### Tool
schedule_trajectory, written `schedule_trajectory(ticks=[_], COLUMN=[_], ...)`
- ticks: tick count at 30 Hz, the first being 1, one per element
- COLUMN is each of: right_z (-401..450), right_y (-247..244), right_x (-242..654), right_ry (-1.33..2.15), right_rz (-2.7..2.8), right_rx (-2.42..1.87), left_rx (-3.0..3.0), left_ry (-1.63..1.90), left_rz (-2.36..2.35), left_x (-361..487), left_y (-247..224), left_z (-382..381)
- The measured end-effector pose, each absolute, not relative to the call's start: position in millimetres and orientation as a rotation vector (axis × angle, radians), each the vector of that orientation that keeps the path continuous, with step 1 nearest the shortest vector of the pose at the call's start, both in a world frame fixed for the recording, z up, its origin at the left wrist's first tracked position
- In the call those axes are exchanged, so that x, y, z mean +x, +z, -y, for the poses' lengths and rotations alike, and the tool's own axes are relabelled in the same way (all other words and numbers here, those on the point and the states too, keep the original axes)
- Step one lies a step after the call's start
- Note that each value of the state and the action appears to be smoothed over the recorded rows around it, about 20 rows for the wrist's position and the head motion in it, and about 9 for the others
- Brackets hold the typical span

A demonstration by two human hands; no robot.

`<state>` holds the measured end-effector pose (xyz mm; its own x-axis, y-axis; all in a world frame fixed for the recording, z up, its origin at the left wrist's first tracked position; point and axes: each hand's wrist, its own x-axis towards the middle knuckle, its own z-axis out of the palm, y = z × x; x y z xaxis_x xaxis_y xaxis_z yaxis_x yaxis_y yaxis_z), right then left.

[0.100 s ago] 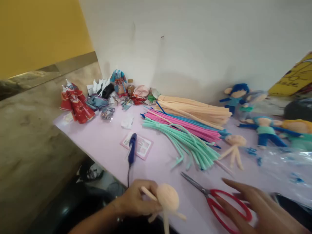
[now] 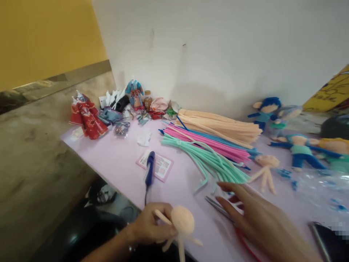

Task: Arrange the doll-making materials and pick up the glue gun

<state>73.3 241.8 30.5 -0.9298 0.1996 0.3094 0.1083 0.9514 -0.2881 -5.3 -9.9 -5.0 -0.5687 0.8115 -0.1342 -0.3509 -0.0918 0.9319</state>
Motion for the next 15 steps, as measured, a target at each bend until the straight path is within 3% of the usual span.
schedule_trajectory(ticks=[8,15], right_z=[-200,-164], right_y=[62,54], right_x=[-98,-176], right_ry=[0.357,0.324], right_rz=[3.097,3.146], right_rx=[-0.157,-0.117], left_rx=[0.644,0.674], left_ry=[1.835,1.895], left_rz=[-1.326,-1.316], left_x=[-4,-7], left_y=[-11,-41], left_z=[11,2])
